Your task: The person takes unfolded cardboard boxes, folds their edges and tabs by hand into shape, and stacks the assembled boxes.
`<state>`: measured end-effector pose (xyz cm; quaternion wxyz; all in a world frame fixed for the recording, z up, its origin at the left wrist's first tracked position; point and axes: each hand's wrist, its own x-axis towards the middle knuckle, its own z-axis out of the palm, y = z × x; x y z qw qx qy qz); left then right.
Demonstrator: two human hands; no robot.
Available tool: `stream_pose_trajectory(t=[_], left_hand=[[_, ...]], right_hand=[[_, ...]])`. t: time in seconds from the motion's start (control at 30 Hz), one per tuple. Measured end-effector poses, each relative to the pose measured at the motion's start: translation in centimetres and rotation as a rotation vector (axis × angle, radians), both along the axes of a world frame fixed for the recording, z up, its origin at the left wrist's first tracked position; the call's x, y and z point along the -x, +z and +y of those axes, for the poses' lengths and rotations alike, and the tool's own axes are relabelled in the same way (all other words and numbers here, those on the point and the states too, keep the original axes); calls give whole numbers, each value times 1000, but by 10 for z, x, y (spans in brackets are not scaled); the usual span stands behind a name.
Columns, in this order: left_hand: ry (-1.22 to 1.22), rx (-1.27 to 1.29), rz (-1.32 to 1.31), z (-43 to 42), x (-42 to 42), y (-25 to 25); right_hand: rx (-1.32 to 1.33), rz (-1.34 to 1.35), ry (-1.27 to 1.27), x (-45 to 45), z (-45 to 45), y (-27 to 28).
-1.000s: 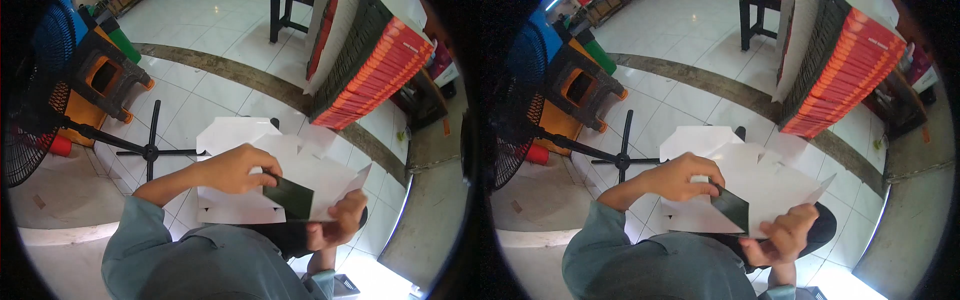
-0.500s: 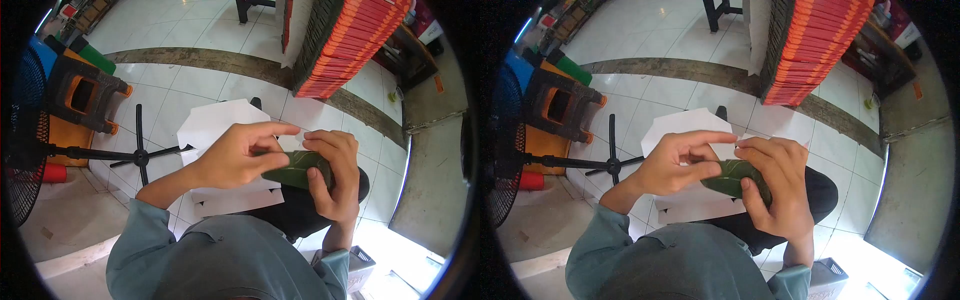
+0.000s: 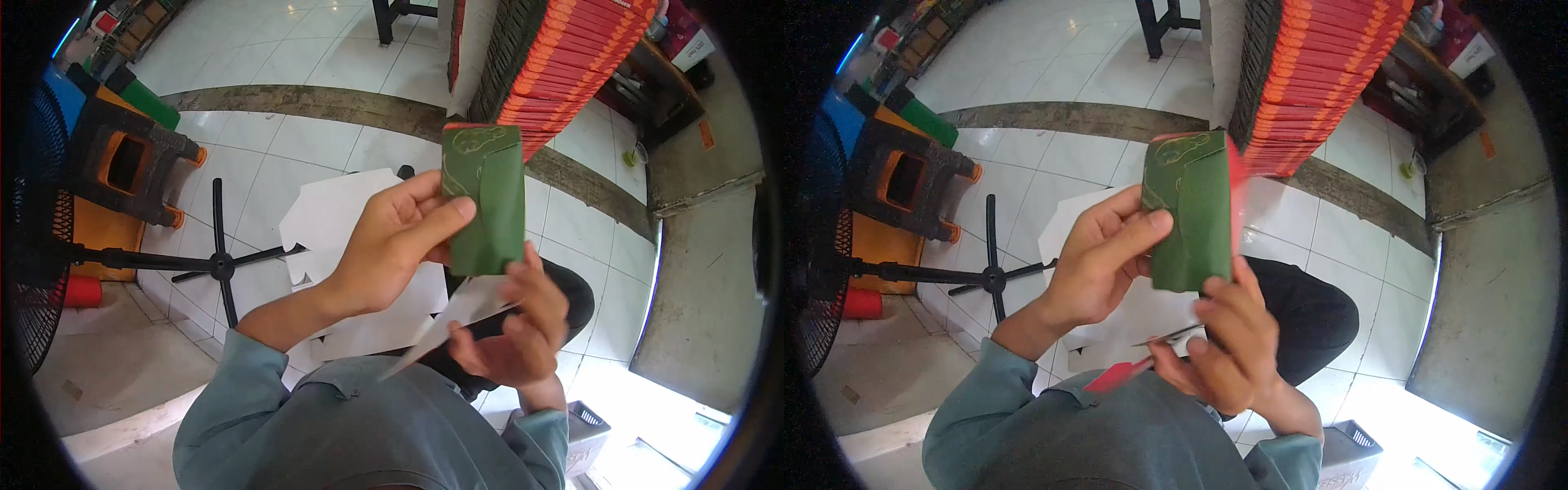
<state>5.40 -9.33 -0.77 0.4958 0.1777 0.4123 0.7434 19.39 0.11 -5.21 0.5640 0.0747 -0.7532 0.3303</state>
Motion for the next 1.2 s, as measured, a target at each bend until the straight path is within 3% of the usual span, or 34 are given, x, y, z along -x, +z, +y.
stream_pose_trajectory(t=[0.07, 0.13, 0.27, 0.43, 0.53, 0.6, 0.67, 0.7, 0.73, 0.77, 0.8, 0.83, 0.87, 0.93, 0.97, 1.0, 1.03, 1.07, 1.1, 1.13, 1.2], left_hand=[[3, 17, 46, 0, -5, -1], [8, 43, 86, -3, -8, -1], [7, 74, 251, -9, -17, 3], [64, -52, 275, -8, -31, -8], [-3, -217, 467, -16, -17, -27], [41, -182, 494, -16, -14, -23], [79, -99, 1139, -21, -3, -28], [-25, -30, 1209, -26, -5, -31], [-21, -31, 1207, -22, -4, -39], [-33, -200, 1483, -17, -5, -54], [-46, -378, 1755, -13, -6, -70], [-132, -400, 1945, -13, -8, -80], [-134, -405, 1944, -14, -6, -87], [-453, -347, 1514, -18, 5, -93], [-408, -332, 1288, -18, 14, -91], [-380, -243, 1126, -19, 26, -100], [-331, -158, 632, -21, 35, -114], [17, 12, 302, -19, 29, -99], [-70, 26, 200, -13, 47, -82], [-63, 31, 196, -11, 51, -74], [-204, -126, -54, -4, 51, -61]], right_hand=[[-36, -63, -96, -10, 9, 14], [-139, -312, -42, -15, 15, 23], [-167, -355, -31, -18, 17, 17], [-122, -304, -327, -5, 7, 12], [-111, -312, -365, -2, 8, 11], [-153, -354, -287, -10, 13, 13], [-203, -395, -204, -16, 23, 11], [158, -215, -92, -17, 28, 5], [352, -129, -52, -15, 31, 11], [540, -14, -8, -12, 34, 17], [576, 4, -81, -7, 32, 26], [614, 21, -153, -1, 31, 36], [654, 37, -223, 5, 30, 46], [574, -233, -341, -4, 31, 42], [568, -232, -162, -8, 31, 39], [567, -233, -160, -9, 32, 25], [388, -145, 63, -8, 32, 4], [300, -101, 173, -8, 30, -2], [215, -62, 293, -9, 27, -8], [10, -225, 266, -11, 23, -7], [-203, -382, 237, -5, 17, -7]])
